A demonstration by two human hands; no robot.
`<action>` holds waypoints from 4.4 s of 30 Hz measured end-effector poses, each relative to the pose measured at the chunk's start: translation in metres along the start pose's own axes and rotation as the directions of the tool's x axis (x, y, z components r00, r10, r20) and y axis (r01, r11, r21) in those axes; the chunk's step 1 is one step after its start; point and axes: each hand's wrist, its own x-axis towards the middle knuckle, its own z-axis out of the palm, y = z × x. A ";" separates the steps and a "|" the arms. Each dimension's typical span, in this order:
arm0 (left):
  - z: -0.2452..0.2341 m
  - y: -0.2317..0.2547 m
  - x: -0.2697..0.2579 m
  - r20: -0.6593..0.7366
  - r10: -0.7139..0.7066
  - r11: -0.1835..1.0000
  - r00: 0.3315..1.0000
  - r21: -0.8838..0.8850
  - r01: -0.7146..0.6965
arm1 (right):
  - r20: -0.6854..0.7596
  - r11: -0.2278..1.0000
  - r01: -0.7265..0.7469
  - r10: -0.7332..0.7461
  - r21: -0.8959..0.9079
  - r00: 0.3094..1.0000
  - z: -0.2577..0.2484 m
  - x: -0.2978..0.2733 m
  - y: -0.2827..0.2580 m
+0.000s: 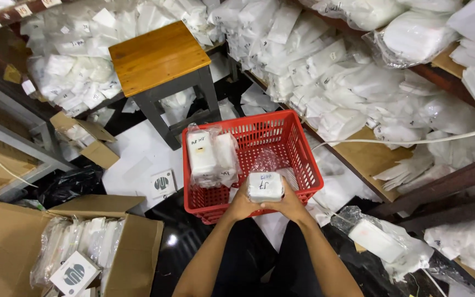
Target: Picking small white packages from a shelf and placing them into a red basket
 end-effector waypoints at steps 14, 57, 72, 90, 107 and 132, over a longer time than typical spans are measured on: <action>-0.005 0.020 0.000 -0.012 -0.114 0.992 0.993 -0.054 0.113 | -0.048 0.947 -0.122 0.113 -0.296 0.992 0.009 -0.005 -0.022; -0.034 -0.020 0.008 -0.018 -0.236 0.969 0.972 -0.074 0.234 | -0.044 0.868 -0.119 0.111 -0.482 0.993 0.029 -0.006 -0.043; -0.033 -0.021 0.009 -0.041 -0.268 0.962 0.963 -0.066 0.265 | -0.063 0.847 -0.168 0.158 -0.504 0.985 0.030 -0.004 -0.041; -0.029 0.009 0.053 -0.632 -0.415 0.908 0.654 -0.331 0.257 | -0.235 0.945 -0.306 0.274 -0.115 0.933 0.102 0.095 -0.059; -0.091 -0.037 0.067 -0.511 -0.755 0.644 0.411 -0.696 0.317 | -0.227 0.841 -0.384 0.317 -0.382 0.921 0.146 0.212 0.050; -0.100 -0.065 0.051 -0.512 -0.646 0.677 0.566 -0.042 0.735 | -0.189 0.914 -0.133 0.063 -0.384 0.980 0.120 0.214 0.079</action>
